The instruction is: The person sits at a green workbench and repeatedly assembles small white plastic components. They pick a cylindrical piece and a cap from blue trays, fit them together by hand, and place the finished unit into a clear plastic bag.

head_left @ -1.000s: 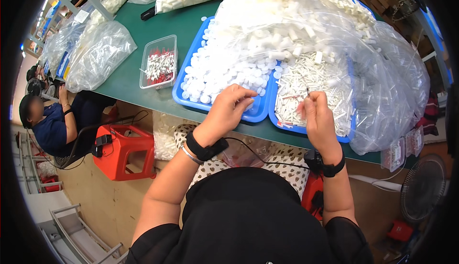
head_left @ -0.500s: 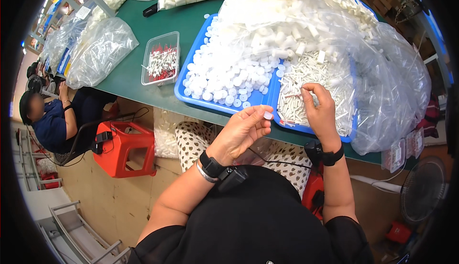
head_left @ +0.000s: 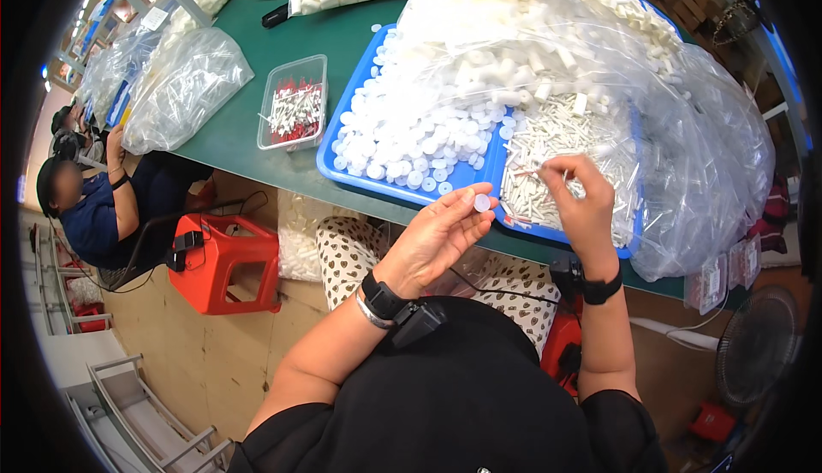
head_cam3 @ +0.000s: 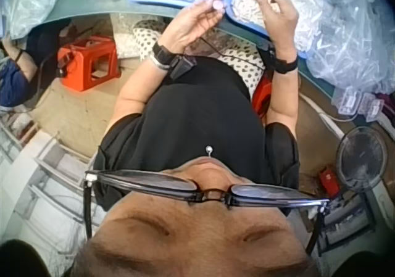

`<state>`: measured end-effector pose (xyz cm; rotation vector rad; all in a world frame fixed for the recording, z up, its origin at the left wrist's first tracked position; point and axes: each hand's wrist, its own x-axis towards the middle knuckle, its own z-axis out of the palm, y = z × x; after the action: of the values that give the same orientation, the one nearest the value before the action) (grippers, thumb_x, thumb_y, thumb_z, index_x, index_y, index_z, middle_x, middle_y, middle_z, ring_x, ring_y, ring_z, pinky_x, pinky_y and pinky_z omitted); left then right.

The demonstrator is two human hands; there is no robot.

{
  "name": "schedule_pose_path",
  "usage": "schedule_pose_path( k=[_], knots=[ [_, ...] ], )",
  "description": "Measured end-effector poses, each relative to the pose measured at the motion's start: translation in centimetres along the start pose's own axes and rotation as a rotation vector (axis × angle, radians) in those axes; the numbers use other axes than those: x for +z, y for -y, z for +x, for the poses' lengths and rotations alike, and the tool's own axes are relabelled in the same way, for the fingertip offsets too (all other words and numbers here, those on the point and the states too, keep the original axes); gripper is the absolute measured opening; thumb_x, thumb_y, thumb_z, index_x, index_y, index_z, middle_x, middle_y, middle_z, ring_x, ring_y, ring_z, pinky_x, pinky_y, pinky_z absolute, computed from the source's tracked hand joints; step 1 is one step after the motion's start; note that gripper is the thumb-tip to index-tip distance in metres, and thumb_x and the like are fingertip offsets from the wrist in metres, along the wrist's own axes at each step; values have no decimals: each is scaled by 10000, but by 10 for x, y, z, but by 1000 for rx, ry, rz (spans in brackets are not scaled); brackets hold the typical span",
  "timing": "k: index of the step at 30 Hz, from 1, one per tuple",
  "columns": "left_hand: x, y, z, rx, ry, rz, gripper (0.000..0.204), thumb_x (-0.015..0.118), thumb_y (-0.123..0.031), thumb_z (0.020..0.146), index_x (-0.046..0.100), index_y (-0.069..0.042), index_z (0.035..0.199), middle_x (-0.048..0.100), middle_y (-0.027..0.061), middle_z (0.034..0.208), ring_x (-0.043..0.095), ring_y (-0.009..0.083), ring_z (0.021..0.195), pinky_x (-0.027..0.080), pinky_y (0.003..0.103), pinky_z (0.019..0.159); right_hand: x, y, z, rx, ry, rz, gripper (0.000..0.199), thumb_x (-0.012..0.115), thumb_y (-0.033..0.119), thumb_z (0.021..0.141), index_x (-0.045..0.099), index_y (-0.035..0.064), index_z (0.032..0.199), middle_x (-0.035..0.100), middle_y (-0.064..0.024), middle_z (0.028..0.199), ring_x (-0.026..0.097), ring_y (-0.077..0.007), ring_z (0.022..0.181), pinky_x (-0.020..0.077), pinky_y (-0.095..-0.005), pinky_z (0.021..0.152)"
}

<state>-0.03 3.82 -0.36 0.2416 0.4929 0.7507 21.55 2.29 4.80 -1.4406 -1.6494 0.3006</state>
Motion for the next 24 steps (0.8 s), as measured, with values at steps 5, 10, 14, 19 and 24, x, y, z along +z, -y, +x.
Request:
schedule_pose_path(
  k=[5, 10, 14, 19, 24],
  knots=[
    [-5, 3, -1, 2, 47, -24, 392, 575, -216, 1008, 510, 37, 1301, 625, 112, 1122, 626, 119, 938, 549, 240, 845, 1, 11, -21, -231, 189, -118, 124, 754, 22, 764, 669, 55, 848, 635, -71, 738, 586, -253, 667, 451, -362, 599],
    [-3, 4, -3, -7, 30, -24, 404, 571, -229, 1011, 508, 42, 1304, 622, 104, 1116, 619, 109, 924, 544, 240, 836, 0, 9, -28, -276, 157, -196, 136, 760, 31, 751, 663, 62, 841, 607, -64, 707, 561, -253, 638, 438, -370, 584],
    [-2, 4, -5, -5, 17, -17, 405, 571, -231, 1012, 511, 45, 1303, 617, 102, 1128, 617, 106, 918, 541, 238, 831, -1, 12, -28, -255, 117, -228, 131, 758, 26, 756, 661, 57, 839, 601, -59, 704, 562, -251, 639, 439, -368, 586],
    [-2, 4, -7, 6, 8, 2, 403, 575, -230, 1010, 517, 46, 1299, 616, 103, 1130, 620, 104, 920, 540, 237, 833, -1, 11, -28, -277, 117, -270, 135, 759, 28, 754, 663, 62, 842, 583, -51, 698, 556, -241, 642, 437, -364, 581],
    [-3, 5, -6, 27, -33, -18, 400, 592, -210, 1000, 518, 48, 1297, 626, 105, 1118, 629, 117, 939, 542, 242, 849, -2, 12, -31, -327, 155, -294, 145, 758, 30, 745, 662, 74, 844, 541, -47, 683, 533, -238, 635, 429, -363, 569]
  ],
)
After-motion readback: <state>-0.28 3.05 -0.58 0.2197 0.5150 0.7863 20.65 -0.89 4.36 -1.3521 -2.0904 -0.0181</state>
